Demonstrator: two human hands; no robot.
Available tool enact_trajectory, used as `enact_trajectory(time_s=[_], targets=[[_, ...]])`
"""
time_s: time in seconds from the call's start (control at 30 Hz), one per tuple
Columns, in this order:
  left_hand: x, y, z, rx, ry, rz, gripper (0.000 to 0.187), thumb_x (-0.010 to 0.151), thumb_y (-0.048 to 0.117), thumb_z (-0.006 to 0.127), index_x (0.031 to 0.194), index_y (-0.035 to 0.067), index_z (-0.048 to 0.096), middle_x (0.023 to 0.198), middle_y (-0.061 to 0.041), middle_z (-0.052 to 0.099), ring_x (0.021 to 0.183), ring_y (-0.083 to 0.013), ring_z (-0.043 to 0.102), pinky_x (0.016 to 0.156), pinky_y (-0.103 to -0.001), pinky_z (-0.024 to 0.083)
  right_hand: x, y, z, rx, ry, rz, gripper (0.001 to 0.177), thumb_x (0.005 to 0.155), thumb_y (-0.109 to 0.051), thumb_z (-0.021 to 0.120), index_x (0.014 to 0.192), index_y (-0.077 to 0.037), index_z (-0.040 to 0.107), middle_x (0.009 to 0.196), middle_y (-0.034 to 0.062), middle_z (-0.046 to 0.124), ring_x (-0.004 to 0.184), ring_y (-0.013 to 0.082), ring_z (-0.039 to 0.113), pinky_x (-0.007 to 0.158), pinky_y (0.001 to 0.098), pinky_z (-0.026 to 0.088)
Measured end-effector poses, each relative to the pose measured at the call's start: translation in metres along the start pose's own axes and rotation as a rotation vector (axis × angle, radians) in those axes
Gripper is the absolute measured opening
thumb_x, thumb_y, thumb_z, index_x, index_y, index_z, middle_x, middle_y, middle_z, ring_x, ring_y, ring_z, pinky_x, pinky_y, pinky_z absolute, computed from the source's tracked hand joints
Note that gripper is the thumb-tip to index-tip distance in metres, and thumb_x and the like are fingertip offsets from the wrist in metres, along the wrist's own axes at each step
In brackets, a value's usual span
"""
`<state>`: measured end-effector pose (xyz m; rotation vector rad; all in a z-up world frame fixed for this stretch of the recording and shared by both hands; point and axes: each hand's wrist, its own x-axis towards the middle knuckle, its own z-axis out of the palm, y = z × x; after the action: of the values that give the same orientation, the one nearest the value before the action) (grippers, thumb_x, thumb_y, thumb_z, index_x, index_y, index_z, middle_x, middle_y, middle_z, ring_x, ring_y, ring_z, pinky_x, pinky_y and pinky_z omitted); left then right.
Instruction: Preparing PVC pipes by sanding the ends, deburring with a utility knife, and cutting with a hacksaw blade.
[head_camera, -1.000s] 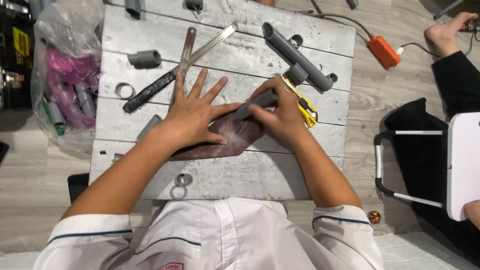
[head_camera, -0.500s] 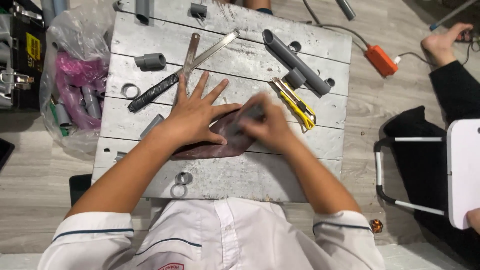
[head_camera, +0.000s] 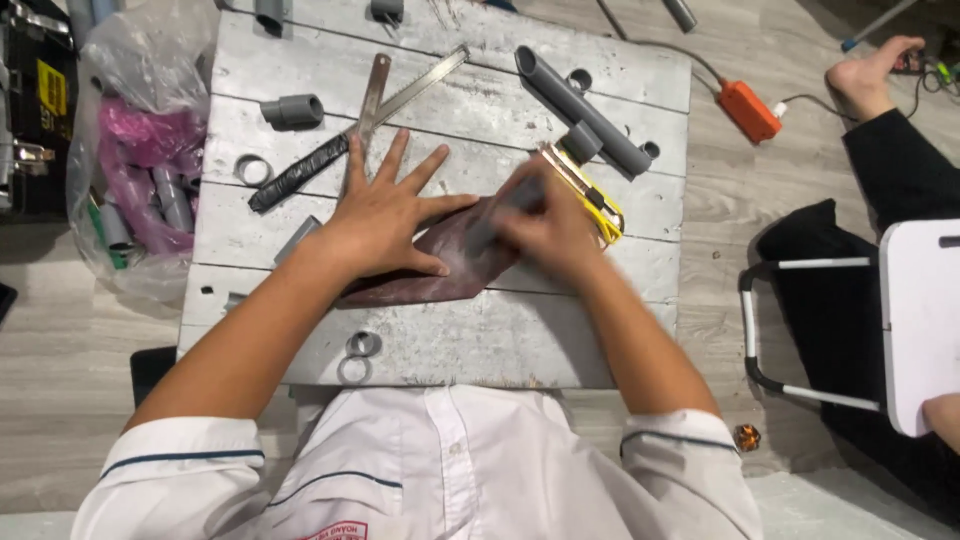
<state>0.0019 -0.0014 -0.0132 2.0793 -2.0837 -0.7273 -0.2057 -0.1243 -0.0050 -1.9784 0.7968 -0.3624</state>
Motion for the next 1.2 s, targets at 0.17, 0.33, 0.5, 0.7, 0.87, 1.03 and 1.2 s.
enact_trajectory(time_s=[0.17, 0.33, 0.5, 0.7, 0.87, 1.03, 1.2], targets=[[-0.002, 0.0, 0.006, 0.032, -0.022, 0.028, 0.088, 0.061, 0.064, 0.079, 0.141, 0.045, 0.047, 0.163, -0.008, 0.025, 0.148, -0.049, 0.007, 0.105, -0.079, -0.005, -0.001, 0.007, -0.005, 0.044, 0.068, -0.197, 0.04, 0.079, -0.029, 0.083, 0.104, -0.014, 0.055, 0.091, 0.0077, 0.071, 0.086, 0.0238, 0.068, 0.078, 0.0348, 0.053], [-0.004, -0.002, 0.006, 0.053, -0.011, 0.006, 0.091, 0.059, 0.066, 0.078, 0.141, 0.047, 0.046, 0.163, -0.006, 0.024, 0.148, -0.0485, 0.009, 0.105, -0.079, -0.004, -0.005, 0.007, 0.005, 0.16, -0.047, -0.183, 0.039, 0.077, -0.022, 0.085, 0.102, -0.012, 0.057, 0.088, 0.0061, 0.074, 0.078, 0.0197, 0.072, 0.067, 0.0289, 0.056], [-0.002, -0.001, 0.005, 0.052, -0.007, 0.002, 0.088, 0.061, 0.066, 0.078, 0.141, 0.047, 0.047, 0.163, -0.006, 0.024, 0.148, -0.0479, 0.007, 0.105, -0.078, -0.005, 0.001, -0.005, -0.009, 0.026, 0.008, -0.156, 0.032, 0.075, -0.017, 0.081, 0.101, -0.014, 0.062, 0.089, 0.008, 0.069, 0.087, 0.0267, 0.071, 0.077, 0.0371, 0.057], [-0.001, -0.001, 0.004, 0.026, -0.006, 0.015, 0.089, 0.062, 0.065, 0.078, 0.142, 0.046, 0.046, 0.163, -0.008, 0.023, 0.148, -0.049, 0.006, 0.104, -0.079, -0.006, 0.011, 0.003, -0.017, 0.03, 0.103, -0.212, 0.037, 0.081, -0.016, 0.08, 0.105, -0.012, 0.053, 0.089, 0.0067, 0.071, 0.083, 0.0214, 0.07, 0.073, 0.0312, 0.056], [0.003, -0.002, 0.004, 0.029, -0.022, 0.013, 0.088, 0.061, 0.064, 0.079, 0.141, 0.045, 0.047, 0.163, -0.008, 0.024, 0.148, -0.0492, 0.006, 0.104, -0.079, -0.005, 0.003, 0.004, -0.004, 0.095, -0.022, -0.179, 0.037, 0.077, -0.022, 0.083, 0.102, -0.013, 0.058, 0.089, 0.0073, 0.072, 0.082, 0.0227, 0.071, 0.071, 0.0344, 0.057], [0.001, -0.001, 0.005, 0.026, -0.021, 0.012, 0.088, 0.061, 0.064, 0.079, 0.141, 0.045, 0.047, 0.163, -0.008, 0.024, 0.148, -0.0493, 0.006, 0.104, -0.079, -0.005, 0.001, -0.008, -0.005, 0.074, -0.026, -0.11, 0.029, 0.08, -0.017, 0.078, 0.103, -0.013, 0.06, 0.088, 0.0108, 0.068, 0.08, 0.0281, 0.071, 0.073, 0.0393, 0.059], [-0.004, 0.001, 0.003, 0.031, -0.022, 0.005, 0.088, 0.062, 0.064, 0.078, 0.142, 0.045, 0.046, 0.163, -0.008, 0.023, 0.148, -0.0496, 0.006, 0.104, -0.079, -0.005, 0.014, 0.006, -0.017, 0.053, 0.051, -0.225, 0.033, 0.083, -0.016, 0.079, 0.104, -0.012, 0.054, 0.089, 0.0072, 0.071, 0.082, 0.0229, 0.071, 0.071, 0.0324, 0.057]])
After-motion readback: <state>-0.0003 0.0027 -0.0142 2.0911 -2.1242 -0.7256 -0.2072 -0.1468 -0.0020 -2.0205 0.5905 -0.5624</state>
